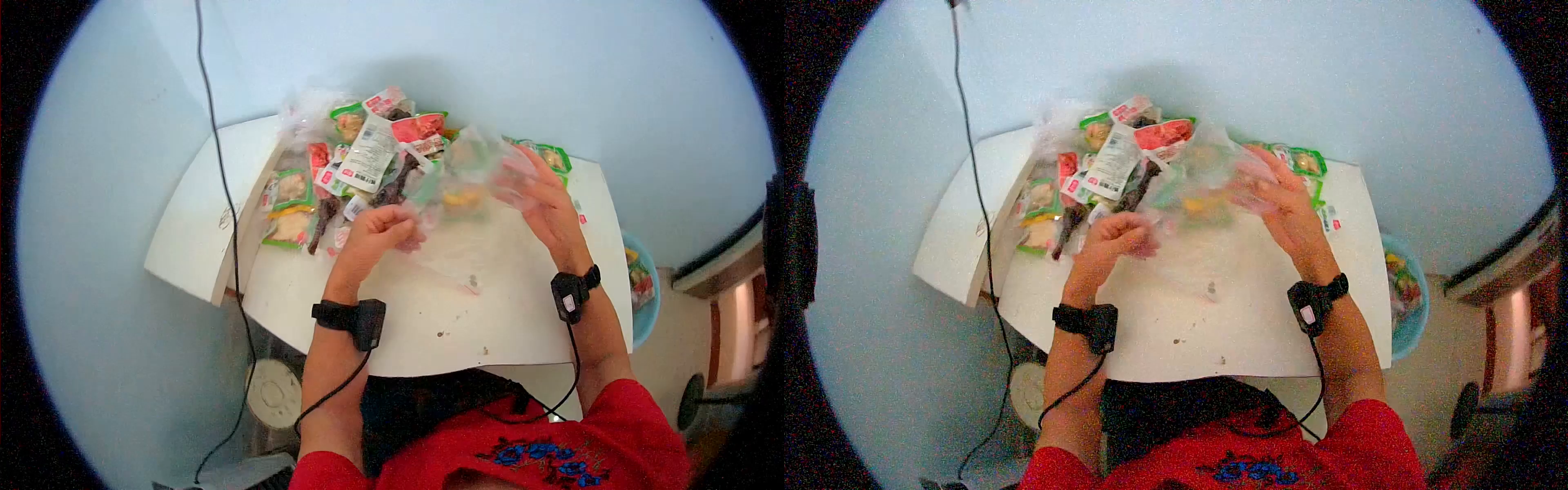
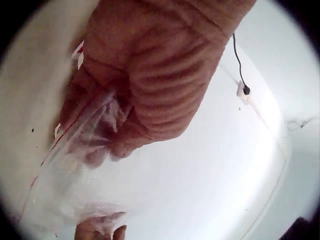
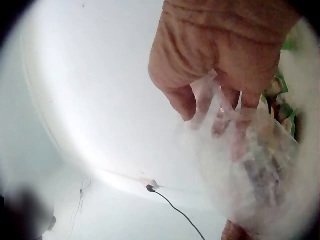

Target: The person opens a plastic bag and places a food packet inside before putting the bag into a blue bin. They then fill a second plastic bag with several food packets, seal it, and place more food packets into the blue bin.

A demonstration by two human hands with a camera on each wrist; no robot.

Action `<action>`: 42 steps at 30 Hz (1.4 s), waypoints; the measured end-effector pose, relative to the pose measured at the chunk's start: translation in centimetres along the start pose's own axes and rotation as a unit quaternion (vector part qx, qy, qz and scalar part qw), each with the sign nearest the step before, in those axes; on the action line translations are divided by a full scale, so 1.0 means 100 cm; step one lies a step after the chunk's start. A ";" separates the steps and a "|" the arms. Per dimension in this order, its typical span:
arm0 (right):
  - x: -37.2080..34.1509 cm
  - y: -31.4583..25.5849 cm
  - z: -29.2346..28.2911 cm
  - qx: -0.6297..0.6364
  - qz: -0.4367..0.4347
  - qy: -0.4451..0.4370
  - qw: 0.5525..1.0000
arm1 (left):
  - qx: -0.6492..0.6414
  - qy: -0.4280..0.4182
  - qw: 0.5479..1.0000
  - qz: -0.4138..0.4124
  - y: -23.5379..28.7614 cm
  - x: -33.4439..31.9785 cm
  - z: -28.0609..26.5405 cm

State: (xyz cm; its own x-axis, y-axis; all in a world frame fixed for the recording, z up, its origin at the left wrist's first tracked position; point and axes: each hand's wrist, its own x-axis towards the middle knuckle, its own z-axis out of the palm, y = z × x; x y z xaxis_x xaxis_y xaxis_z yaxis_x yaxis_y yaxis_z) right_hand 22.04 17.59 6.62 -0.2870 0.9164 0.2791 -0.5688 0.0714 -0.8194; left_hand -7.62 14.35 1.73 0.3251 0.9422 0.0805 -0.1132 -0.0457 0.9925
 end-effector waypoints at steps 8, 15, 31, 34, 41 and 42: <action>-0.002 0.008 -0.027 -0.072 -0.011 -0.066 0.995 | 0.098 -0.039 0.994 0.002 0.021 -0.039 0.044; -0.008 0.026 0.025 -0.251 -0.013 -0.094 0.963 | -0.049 0.181 0.982 0.036 -0.005 -0.106 0.097; -0.035 0.062 0.081 -0.408 0.240 -0.204 0.857 | -0.340 0.430 0.821 0.157 -0.020 -0.155 0.108; -0.039 0.064 0.088 -0.381 0.270 -0.190 0.864 | -0.442 0.394 0.794 0.135 -0.020 -0.148 0.107; -0.042 0.075 0.089 -0.197 0.296 -0.103 0.929 | -0.329 0.376 0.863 0.071 -0.026 -0.145 0.104; -0.039 0.084 0.090 -0.209 0.296 -0.117 0.925 | -0.400 0.361 0.841 0.045 -0.022 -0.147 0.107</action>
State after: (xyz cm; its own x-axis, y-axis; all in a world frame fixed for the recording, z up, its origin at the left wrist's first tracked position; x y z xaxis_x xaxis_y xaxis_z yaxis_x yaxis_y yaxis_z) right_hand 11.49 11.04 3.13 -0.6388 0.7372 -0.2199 0.0751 -0.2247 -0.9715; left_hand -2.11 -2.96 -0.67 -0.3415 0.9158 -0.2111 -0.7959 -0.1624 0.5832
